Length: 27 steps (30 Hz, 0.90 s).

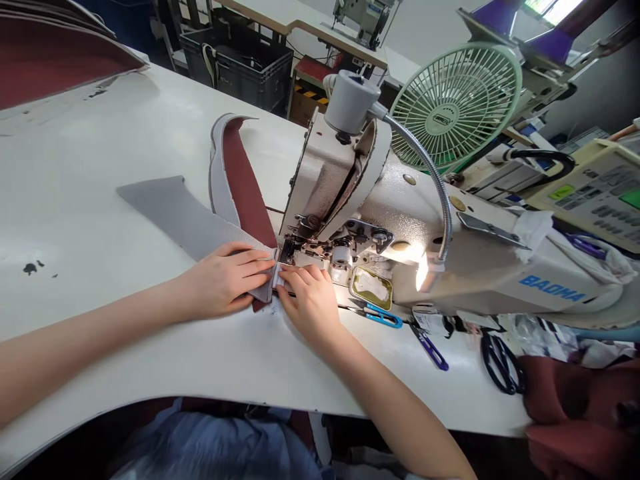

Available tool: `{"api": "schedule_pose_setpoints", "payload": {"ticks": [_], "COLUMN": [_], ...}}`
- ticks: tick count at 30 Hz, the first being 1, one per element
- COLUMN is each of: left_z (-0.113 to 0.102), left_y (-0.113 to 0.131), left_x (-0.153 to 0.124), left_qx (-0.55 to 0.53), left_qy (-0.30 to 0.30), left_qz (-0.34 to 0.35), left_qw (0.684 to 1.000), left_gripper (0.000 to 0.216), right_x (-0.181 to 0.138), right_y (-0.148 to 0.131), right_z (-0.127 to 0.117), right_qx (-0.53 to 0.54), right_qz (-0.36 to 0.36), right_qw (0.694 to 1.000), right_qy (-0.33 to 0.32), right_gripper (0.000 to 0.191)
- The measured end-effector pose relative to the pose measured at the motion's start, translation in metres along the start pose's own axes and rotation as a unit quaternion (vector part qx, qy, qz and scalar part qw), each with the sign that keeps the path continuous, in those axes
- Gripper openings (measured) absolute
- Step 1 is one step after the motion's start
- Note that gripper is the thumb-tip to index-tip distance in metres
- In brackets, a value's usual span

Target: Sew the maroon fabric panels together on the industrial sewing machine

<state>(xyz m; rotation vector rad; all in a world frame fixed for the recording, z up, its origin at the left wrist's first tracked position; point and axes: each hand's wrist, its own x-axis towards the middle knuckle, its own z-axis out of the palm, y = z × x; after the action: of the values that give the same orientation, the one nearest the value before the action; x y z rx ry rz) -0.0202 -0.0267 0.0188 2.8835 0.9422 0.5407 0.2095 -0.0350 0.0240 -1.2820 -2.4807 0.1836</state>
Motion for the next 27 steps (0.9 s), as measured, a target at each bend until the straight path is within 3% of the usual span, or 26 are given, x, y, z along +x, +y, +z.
{"api": "schedule_pose_setpoints", "payload": {"ticks": [8,13,20,27], "left_z": [-0.006,-0.002,0.003,0.007], "left_y": [-0.003,-0.007,-0.008,-0.020], "left_x": [0.000,-0.002,-0.006,0.007], "left_qx": [-0.024,-0.053,-0.106,-0.072], "left_qy": [-0.028,-0.018,-0.012,0.004], "left_qz": [-0.004,-0.018,-0.069,-0.071], "left_qw": [0.999,0.998,0.992,0.995], "left_gripper": [0.036,0.038,0.050,0.045], "right_x": [-0.002,-0.003,-0.004,0.009], "right_y": [0.006,0.004,-0.003,0.004], "right_z": [-0.005,0.004,0.005,0.008], "right_qx": [0.072,0.093,0.005,-0.076], "right_qz": [0.004,-0.027,-0.093,-0.075], "right_qw": [0.997,0.995,0.996,0.994], "right_qy": [-0.036,0.002,-0.009,-0.014], "right_gripper": [0.022,0.024,0.027,0.028]}}
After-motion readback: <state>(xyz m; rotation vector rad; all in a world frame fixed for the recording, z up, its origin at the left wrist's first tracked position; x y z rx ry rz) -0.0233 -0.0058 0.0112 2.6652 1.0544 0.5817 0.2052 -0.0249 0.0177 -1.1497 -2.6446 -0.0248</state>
